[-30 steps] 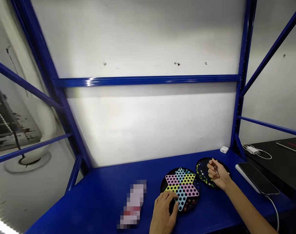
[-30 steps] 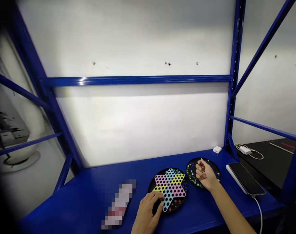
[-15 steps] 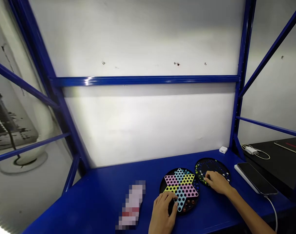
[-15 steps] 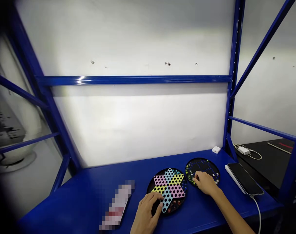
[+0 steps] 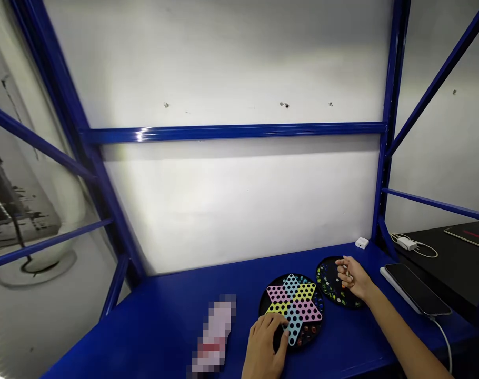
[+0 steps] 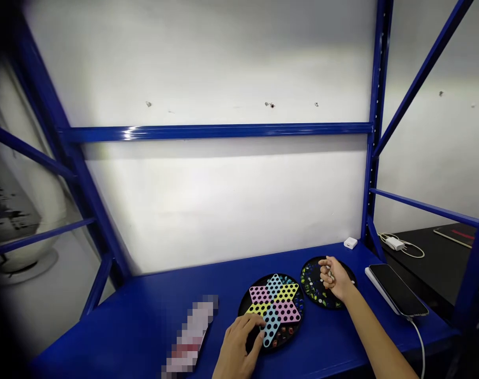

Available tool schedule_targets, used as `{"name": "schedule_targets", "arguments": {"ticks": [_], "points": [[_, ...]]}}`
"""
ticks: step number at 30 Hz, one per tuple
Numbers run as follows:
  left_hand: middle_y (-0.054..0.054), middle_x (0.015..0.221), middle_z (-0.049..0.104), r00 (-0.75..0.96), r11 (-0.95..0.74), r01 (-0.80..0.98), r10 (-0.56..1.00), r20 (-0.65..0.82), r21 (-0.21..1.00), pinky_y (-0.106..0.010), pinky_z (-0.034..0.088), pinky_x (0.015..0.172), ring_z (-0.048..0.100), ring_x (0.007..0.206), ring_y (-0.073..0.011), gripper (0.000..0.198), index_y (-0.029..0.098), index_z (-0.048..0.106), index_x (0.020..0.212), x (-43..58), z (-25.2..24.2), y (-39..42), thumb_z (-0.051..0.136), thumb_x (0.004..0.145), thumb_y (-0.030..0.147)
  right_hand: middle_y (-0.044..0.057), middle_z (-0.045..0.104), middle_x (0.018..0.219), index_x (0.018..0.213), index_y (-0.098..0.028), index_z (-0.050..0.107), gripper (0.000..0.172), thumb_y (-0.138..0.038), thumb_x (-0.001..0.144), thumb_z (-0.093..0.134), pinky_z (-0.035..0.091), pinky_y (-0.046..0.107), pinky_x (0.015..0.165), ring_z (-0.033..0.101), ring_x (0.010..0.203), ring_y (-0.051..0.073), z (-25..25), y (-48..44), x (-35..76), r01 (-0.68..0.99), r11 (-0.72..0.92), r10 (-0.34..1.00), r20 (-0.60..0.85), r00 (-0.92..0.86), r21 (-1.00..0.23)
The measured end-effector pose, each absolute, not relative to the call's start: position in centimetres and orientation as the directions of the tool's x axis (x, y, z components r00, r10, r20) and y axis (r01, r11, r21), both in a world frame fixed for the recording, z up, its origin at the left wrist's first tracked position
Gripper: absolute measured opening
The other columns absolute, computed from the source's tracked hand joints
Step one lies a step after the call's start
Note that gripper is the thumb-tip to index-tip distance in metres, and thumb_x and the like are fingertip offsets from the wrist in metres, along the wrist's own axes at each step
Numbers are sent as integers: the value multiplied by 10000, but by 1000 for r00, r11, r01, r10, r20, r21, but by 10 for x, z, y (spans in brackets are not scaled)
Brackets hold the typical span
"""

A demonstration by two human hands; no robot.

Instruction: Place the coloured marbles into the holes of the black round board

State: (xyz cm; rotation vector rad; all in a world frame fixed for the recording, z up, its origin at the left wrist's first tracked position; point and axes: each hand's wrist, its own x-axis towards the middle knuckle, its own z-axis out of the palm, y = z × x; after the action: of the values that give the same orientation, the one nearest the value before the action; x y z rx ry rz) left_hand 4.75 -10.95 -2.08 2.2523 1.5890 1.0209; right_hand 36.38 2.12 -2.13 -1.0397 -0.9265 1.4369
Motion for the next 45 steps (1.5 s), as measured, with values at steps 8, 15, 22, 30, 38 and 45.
{"name": "schedule_targets", "arguments": {"ticks": [8, 15, 22, 30, 38, 45], "points": [[-18, 1069, 733, 183, -380, 754, 905, 384, 536, -411, 508, 981, 659, 1081, -238, 138, 298, 678, 982, 48, -21, -110, 547, 946, 323, 30, 615, 695, 656, -225, 536, 285, -418, 864, 561, 389, 299, 613, 592, 683, 203, -40, 38, 339, 734, 91, 991, 131, -3, -673], [-19, 1060, 734, 182, -386, 753, 900, 396, 532, -388, 516, 951, 660, 1064, -231, 132, 292, 676, 972, 49, -18, -113, 548, 938, 302, 11, 572, 689, 690, -221, 489, 215, -313, 829, 624, 353, 263, 600, 543, 660, 166, -41, 39, 329, 670, 78, 997, 75, -33, -738], [-27, 1066, 735, 178, -367, 759, 911, 371, 538, -418, 512, 967, 658, 1067, -243, 137, 280, 669, 980, 50, -16, -114, 539, 938, 290, -40, 440, 609, 762, -234, 466, 349, -530, 905, 348, 252, 225, 394, 279, 416, 93, -30, 61, 342, 88, -63, 997, -66, -32, -994], [-6, 1052, 733, 167, -365, 763, 909, 383, 534, -411, 519, 962, 665, 1058, -234, 117, 291, 667, 969, 51, -17, -115, 558, 931, 277, -14, 510, 635, 733, -238, 508, 258, -437, 898, 500, 369, 261, 546, 505, 585, 161, -46, 77, 342, 488, -35, 999, -18, 41, -872], [-10, 1051, 733, 167, -372, 762, 904, 395, 530, -405, 519, 963, 667, 1051, -231, 122, 288, 669, 978, 52, -17, -115, 563, 926, 259, 93, 672, 923, 892, -223, 598, 49, -261, 891, 566, 403, 350, 808, 627, 971, 281, -51, 74, 337, 753, 56, 998, 27, -51, -656], [-24, 1028, 735, 166, -386, 762, 893, 419, 520, -393, 533, 936, 673, 1030, -231, 111, 277, 669, 960, 51, -19, -115, 567, 920, 262, 31, 608, 783, 890, -226, 563, 253, -417, 962, 415, 429, 288, 607, 575, 673, 182, -46, 75, 341, 603, 90, 996, 72, -54, -793]]}}
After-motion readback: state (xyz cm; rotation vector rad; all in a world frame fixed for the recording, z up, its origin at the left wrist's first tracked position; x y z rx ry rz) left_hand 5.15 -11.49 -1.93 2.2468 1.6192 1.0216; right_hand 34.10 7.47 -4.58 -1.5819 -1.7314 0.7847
